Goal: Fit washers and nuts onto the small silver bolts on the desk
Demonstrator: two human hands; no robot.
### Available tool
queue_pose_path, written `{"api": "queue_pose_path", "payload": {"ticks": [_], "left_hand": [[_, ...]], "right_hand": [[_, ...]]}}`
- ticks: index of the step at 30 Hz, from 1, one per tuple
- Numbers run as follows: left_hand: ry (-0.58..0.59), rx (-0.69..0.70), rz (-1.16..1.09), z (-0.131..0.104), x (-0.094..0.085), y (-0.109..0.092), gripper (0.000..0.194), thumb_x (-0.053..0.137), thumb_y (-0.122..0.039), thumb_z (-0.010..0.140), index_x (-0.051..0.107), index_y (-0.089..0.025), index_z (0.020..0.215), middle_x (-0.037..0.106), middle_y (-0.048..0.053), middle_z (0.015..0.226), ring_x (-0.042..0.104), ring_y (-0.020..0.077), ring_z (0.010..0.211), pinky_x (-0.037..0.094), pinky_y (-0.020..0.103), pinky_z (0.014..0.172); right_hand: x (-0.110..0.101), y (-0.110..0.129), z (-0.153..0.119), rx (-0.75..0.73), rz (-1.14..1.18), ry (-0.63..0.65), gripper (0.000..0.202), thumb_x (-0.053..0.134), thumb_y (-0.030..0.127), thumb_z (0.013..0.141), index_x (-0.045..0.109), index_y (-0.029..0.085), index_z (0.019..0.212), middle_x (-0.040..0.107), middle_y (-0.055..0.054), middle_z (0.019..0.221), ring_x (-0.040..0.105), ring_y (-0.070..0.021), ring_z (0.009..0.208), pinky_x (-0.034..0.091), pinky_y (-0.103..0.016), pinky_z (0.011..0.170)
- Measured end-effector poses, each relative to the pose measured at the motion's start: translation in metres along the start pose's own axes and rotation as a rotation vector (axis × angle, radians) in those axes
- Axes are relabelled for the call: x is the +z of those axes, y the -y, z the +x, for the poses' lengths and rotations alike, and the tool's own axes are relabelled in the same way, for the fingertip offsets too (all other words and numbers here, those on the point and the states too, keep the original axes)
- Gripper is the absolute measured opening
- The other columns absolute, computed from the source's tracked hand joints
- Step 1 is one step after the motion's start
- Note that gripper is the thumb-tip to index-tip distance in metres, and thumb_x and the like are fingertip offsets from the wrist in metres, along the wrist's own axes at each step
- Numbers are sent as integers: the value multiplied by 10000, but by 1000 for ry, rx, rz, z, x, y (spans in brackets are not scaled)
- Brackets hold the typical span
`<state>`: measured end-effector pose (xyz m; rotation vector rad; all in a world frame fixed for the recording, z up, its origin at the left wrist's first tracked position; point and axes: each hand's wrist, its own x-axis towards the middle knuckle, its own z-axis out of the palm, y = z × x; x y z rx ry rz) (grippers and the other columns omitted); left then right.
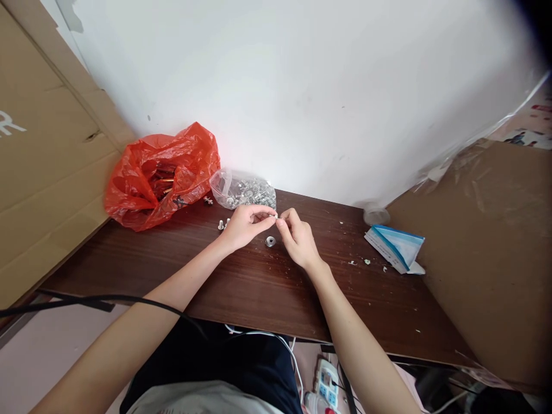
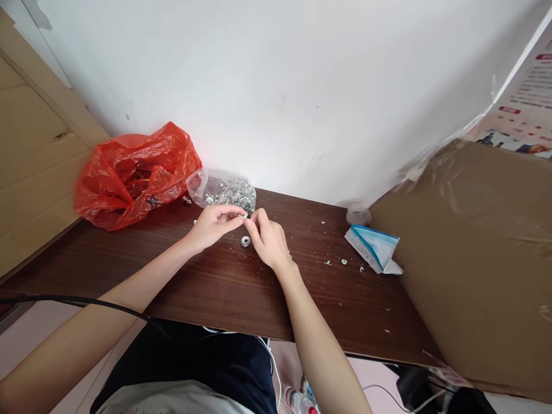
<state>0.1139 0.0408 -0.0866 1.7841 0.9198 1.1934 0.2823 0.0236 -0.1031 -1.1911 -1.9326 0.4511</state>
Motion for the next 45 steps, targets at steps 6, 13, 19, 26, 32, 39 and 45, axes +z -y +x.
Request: {"api": "queue_pose_path", "payload": {"ticks": [6, 13, 19, 26, 32, 39, 45], "left_hand": [[81, 30, -35, -1, 1, 2, 157, 629, -242, 783, 676, -133, 886, 663, 30, 768, 567, 100, 661, 461, 220, 610], [67, -6, -74, -1, 1, 7, 216, 676, -275, 765, 641, -125, 916, 657, 50, 826, 587, 112, 717, 496, 250, 671], [79, -42, -46, -2, 0, -1, 205, 640, -230, 787, 647, -118, 958, 658, 47, 803, 582, 92, 628, 488, 211, 557], [53, -59, -141, -3, 1, -2, 301, 669, -221, 765, 588, -128, 1040, 642, 63, 900, 615, 102, 657, 488, 188, 486], [106, -76, -120, -3, 0, -3, 216, 653, -205, 779, 620, -113, 972, 648, 35, 804, 596, 73, 534, 515, 215, 528], [118, -114, -107, -2, -1, 3, 200, 639, -300, 816, 684, -108, 851, 670, 35, 717, 606, 85, 505, 518, 216, 520], [-3, -145, -241, -1, -2, 3, 297, 733, -333, 727, 696, -83, 884, 680, 41, 698, 626, 113, 520, 553, 247, 526]], "right_hand": [[9, -1, 2, 31, 194, -60, 504, 270, 485, 987, 422, 211, 592, 493, 12, 508, 454, -128, 490, 365, -266, 564], [9, 0, 2, 63, 197, -83, 539, 305, 547, 963, 411, 211, 556, 487, 4, 504, 450, -133, 493, 356, -278, 553], [12, 0, 2, 97, 219, -85, 545, 311, 576, 949, 408, 215, 552, 466, 11, 481, 443, -134, 469, 351, -280, 534], [17, 0, 1, 133, 236, -122, 547, 308, 569, 953, 417, 211, 554, 469, 15, 477, 436, -128, 457, 348, -276, 527], [18, 1, 1, 136, 211, -149, 544, 314, 573, 950, 417, 216, 552, 469, 10, 480, 437, -137, 461, 342, -284, 530], [14, 4, 1, 102, 220, -85, 473, 336, 549, 954, 446, 217, 636, 482, 19, 524, 452, -133, 484, 356, -276, 542], [9, -2, 4, 82, 434, 4, 323, 498, 516, 901, 464, 227, 1041, 568, 37, 677, 554, -135, 604, 443, -265, 606]]}}
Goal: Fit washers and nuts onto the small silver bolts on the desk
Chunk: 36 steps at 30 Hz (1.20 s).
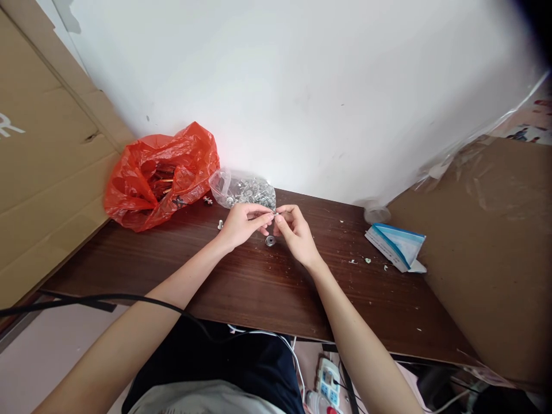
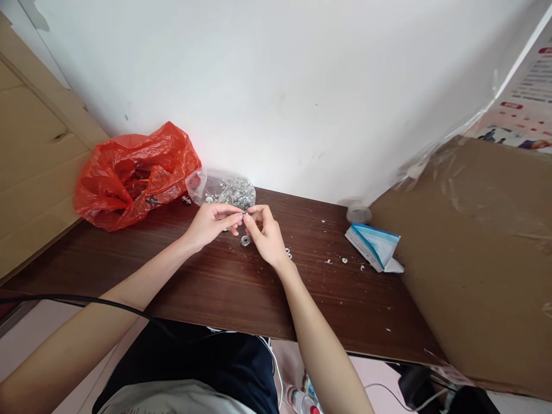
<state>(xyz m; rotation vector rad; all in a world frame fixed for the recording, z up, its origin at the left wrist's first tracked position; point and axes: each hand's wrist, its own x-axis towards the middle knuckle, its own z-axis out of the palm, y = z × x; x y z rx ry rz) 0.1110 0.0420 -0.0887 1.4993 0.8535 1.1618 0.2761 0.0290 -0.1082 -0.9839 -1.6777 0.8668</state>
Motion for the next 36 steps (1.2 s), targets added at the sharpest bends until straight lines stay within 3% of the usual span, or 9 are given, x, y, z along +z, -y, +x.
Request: {"api": "queue_pose_path", "payload": {"ticks": [3, 8, 13, 17, 22, 26, 30, 34, 36], "left_hand": [[-7, 21, 3, 0, 0, -1, 267, 726, -306, 732, 700, -86, 879, 693, 48, 709, 630, 110, 520, 546, 232, 519], [-17, 87, 110, 0, 0, -1, 217, 705, -278, 751, 705, -98, 871, 708, 59, 744, 643, 114, 544, 542, 226, 541], [6, 126, 171, 0, 1, 0, 223, 681, -273, 770, 712, -108, 918, 711, 80, 834, 657, 128, 618, 558, 246, 590], [54, 259, 283, -1, 2, 0, 162, 654, -215, 780, 724, -128, 898, 688, 77, 855, 649, 140, 728, 552, 241, 636], [42, 264, 298, -3, 3, 0, 161, 642, -211, 795, 718, -124, 907, 677, 73, 843, 635, 131, 707, 541, 237, 624], [56, 268, 288, -3, 4, -1, 145, 649, -214, 786, 718, -129, 881, 680, 69, 829, 638, 135, 721, 543, 238, 632], [17, 267, 282, -3, 3, -1, 166, 657, -229, 787, 716, -123, 901, 690, 79, 852, 639, 135, 709, 543, 244, 629], [10, 285, 297, -2, 2, 1, 161, 667, -218, 783, 714, -121, 903, 683, 68, 830, 634, 130, 712, 548, 242, 638], [12, 301, 312, -2, 2, 1, 152, 664, -214, 787, 713, -122, 898, 680, 64, 819, 629, 125, 706, 548, 237, 633]], "right_hand": [[-1, -3, 1, -4, 58, 38, 315, 532, 501, 887, 473, 228, 1032, 588, 24, 724, 574, -138, 646, 462, -272, 628], [-1, 3, 0, -17, -139, 49, 421, 359, 526, 955, 501, 206, 721, 553, 6, 629, 531, -138, 600, 423, -278, 627], [-3, 5, -1, -17, -168, 21, 346, 423, 541, 932, 497, 220, 825, 566, 21, 645, 529, -146, 608, 409, -269, 617], [-5, 0, 0, 7, -142, 37, 533, 303, 576, 951, 438, 209, 589, 499, 8, 533, 505, -143, 547, 394, -283, 595], [-7, -1, 1, 40, 10, 63, 391, 456, 597, 894, 481, 223, 781, 529, 43, 559, 515, -135, 534, 416, -271, 588], [-8, 1, 2, 64, -3, 64, 496, 345, 614, 925, 465, 211, 662, 509, 24, 506, 523, -139, 525, 431, -287, 605], [-10, 3, 2, 81, 96, 121, 388, 470, 596, 889, 494, 216, 808, 544, 46, 540, 526, -135, 528, 448, -285, 612], [-11, 4, 3, 102, 91, 159, 496, 372, 597, 925, 503, 197, 662, 520, 25, 498, 529, -130, 527, 444, -287, 629], [-11, 4, 3, 102, 108, 161, 451, 413, 591, 915, 519, 198, 721, 535, 34, 507, 525, -127, 520, 442, -284, 627]]}}
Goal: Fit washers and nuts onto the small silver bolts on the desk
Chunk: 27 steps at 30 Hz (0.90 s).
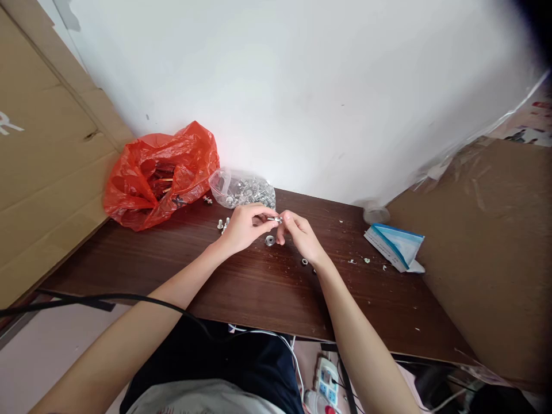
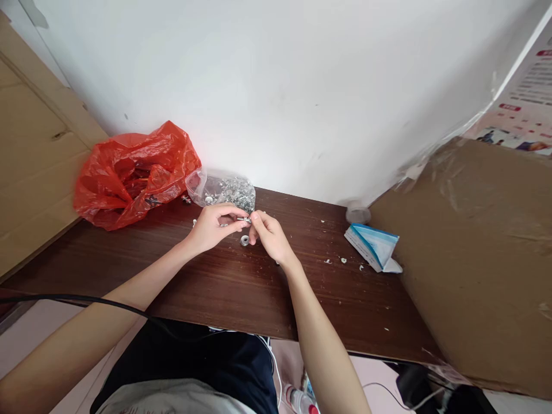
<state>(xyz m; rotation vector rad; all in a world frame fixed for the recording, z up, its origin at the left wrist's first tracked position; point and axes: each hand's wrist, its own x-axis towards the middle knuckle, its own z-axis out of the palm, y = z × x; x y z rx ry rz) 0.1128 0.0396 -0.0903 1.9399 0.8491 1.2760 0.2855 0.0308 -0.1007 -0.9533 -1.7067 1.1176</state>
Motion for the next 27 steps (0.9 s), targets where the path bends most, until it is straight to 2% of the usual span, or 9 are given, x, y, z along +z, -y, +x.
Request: {"api": "queue_pose_path", "payload": {"ticks": [2, 5, 9, 13, 17, 20, 24, 27], "left_hand": [[4, 19, 10, 0, 0, 0, 140, 658, -208, 792, 712, -123, 889, 675, 62, 816, 626, 121, 699, 548, 232, 623], [21, 37, 14, 0, 0, 0, 126, 654, -196, 792, 710, -123, 878, 666, 64, 830, 630, 124, 715, 554, 229, 621], [14, 45, 26, -1, 0, 0, 125, 654, -192, 795, 709, -118, 879, 655, 62, 824, 625, 123, 713, 553, 228, 623], [33, 48, 15, -2, 1, 3, 122, 659, -189, 792, 709, -123, 882, 653, 63, 835, 629, 127, 724, 559, 238, 631], [28, 47, 20, -1, 0, 3, 119, 660, -195, 796, 707, -124, 879, 653, 66, 842, 637, 136, 746, 567, 246, 639], [37, 53, 12, -1, 0, 3, 117, 655, -192, 799, 707, -130, 884, 658, 67, 859, 640, 135, 758, 574, 257, 661], [34, 56, 20, -2, 0, 2, 116, 657, -186, 798, 706, -123, 883, 654, 71, 854, 638, 138, 757, 571, 253, 645], [54, 60, 6, -2, 1, 2, 113, 652, -174, 800, 706, -123, 886, 657, 73, 866, 645, 141, 774, 576, 255, 662]], "right_hand": [[0, 0, 0, -9, 6, 15, 407, 472, 580, 896, 519, 203, 753, 544, 44, 519, 526, -125, 522, 441, -279, 628], [0, 1, 0, -6, -21, 16, 493, 384, 593, 924, 508, 196, 660, 527, 31, 484, 522, -125, 511, 437, -283, 630], [0, 1, -1, 16, 8, 26, 410, 467, 586, 896, 525, 204, 759, 537, 51, 480, 507, -122, 483, 429, -273, 602], [0, 0, 0, 39, -45, 18, 535, 372, 625, 911, 525, 189, 641, 520, 26, 461, 518, -124, 491, 431, -275, 608], [-1, 0, 0, 36, -45, 32, 498, 434, 624, 889, 529, 189, 665, 515, 34, 474, 522, -124, 500, 423, -268, 595], [-2, 0, 0, 52, -44, 28, 544, 379, 633, 904, 522, 187, 626, 498, 26, 462, 518, -126, 496, 414, -271, 581], [-1, 0, 0, 32, -15, 51, 471, 456, 626, 877, 505, 200, 683, 505, 44, 500, 518, -124, 513, 422, -274, 603], [0, 0, -1, 52, -32, 69, 573, 338, 646, 906, 482, 194, 586, 489, 23, 485, 524, -128, 519, 419, -282, 614]]}}
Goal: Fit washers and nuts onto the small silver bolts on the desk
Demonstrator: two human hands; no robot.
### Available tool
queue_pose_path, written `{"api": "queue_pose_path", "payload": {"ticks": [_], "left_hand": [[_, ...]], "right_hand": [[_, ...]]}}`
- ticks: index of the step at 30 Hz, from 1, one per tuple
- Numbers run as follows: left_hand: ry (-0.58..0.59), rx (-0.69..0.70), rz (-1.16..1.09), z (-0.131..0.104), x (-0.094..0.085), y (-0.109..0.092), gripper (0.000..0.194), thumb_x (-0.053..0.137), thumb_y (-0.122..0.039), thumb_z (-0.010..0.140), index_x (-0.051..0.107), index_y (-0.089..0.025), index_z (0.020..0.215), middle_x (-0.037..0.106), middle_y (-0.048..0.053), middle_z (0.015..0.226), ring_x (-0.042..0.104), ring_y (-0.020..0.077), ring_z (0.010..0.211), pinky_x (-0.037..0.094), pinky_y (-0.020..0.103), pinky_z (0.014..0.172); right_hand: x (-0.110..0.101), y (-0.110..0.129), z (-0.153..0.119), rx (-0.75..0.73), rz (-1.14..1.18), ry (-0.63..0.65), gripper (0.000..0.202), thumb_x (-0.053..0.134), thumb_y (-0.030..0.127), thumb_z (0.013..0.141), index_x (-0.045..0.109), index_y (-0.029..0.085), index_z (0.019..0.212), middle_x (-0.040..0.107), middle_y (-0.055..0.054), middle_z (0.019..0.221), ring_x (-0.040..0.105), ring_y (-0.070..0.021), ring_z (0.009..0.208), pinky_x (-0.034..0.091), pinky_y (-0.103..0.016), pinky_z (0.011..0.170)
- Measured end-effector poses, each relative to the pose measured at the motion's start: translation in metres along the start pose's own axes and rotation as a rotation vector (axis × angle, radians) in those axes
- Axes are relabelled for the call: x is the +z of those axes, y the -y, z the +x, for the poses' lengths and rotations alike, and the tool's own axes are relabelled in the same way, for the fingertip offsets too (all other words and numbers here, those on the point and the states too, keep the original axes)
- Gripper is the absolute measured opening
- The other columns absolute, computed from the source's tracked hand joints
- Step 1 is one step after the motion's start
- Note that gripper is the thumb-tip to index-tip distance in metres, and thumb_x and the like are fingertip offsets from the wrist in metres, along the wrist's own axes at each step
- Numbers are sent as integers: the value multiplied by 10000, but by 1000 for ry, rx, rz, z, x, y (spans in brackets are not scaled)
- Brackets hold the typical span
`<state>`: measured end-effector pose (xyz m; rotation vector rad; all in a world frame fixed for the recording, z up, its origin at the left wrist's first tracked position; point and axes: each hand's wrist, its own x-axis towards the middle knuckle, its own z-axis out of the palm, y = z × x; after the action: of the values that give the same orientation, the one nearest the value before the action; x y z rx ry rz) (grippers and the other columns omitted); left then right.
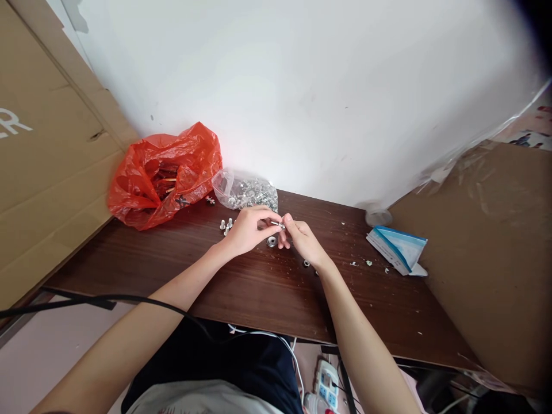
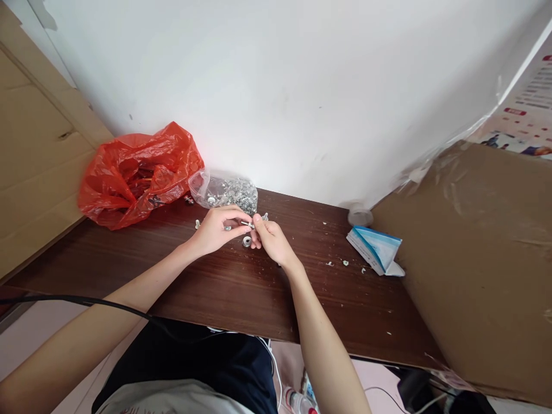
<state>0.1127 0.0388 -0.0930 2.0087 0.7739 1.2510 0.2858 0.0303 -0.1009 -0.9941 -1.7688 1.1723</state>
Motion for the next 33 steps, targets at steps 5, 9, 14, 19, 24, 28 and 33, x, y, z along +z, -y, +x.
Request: {"api": "queue_pose_path", "payload": {"ticks": [5, 9, 14, 19, 24, 28, 33], "left_hand": [[-21, 9, 15, 0, -1, 0, 123, 655, -182, 802, 705, -132, 903, 663, 72, 877, 650, 144, 777, 581, 263, 665], [-12, 4, 14, 0, 0, 1, 114, 653, -157, 797, 705, -127, 894, 661, 74, 875, 649, 142, 776, 583, 262, 666], [-13, 3, 20, 0, -1, 0, 113, 658, -159, 795, 705, -123, 892, 657, 76, 883, 648, 144, 789, 585, 260, 670], [-13, 4, 13, 0, -1, 0, 110, 661, -179, 796, 704, -130, 885, 655, 69, 873, 644, 140, 780, 584, 257, 666], [-4, -1, 1, 0, -1, 0, 108, 661, -179, 796, 706, -126, 878, 656, 73, 873, 645, 146, 781, 585, 269, 672], [-14, 9, 9, 0, -1, 0, 116, 667, -189, 796, 707, -131, 888, 658, 68, 873, 647, 143, 789, 585, 267, 684], [-15, -15, 22, 1, -2, -2, 112, 667, -176, 793, 705, -118, 881, 661, 76, 880, 646, 142, 790, 581, 263, 679]], "right_hand": [[0, 1, -1, -28, 16, 26, 490, 432, 633, 882, 507, 199, 669, 501, 39, 516, 531, -128, 530, 429, -285, 625], [0, 0, 0, 1, -11, 4, 586, 322, 653, 908, 513, 189, 604, 504, 17, 497, 527, -129, 522, 418, -287, 613], [1, 2, 0, 0, -5, 1, 543, 403, 657, 880, 523, 190, 631, 496, 30, 498, 512, -122, 505, 415, -276, 591], [1, 2, 0, -9, 8, -23, 537, 410, 674, 866, 524, 193, 657, 491, 37, 494, 517, -122, 510, 425, -274, 600], [0, 1, 0, 18, -14, -22, 643, 305, 699, 881, 558, 181, 597, 491, 15, 475, 513, -125, 499, 423, -278, 584], [0, 5, 0, 20, 4, 15, 566, 436, 704, 833, 576, 185, 656, 491, 33, 483, 515, -125, 501, 433, -279, 587], [0, 5, 0, 11, 10, -23, 590, 346, 689, 879, 541, 191, 630, 506, 22, 485, 526, -124, 509, 430, -279, 607]]}}
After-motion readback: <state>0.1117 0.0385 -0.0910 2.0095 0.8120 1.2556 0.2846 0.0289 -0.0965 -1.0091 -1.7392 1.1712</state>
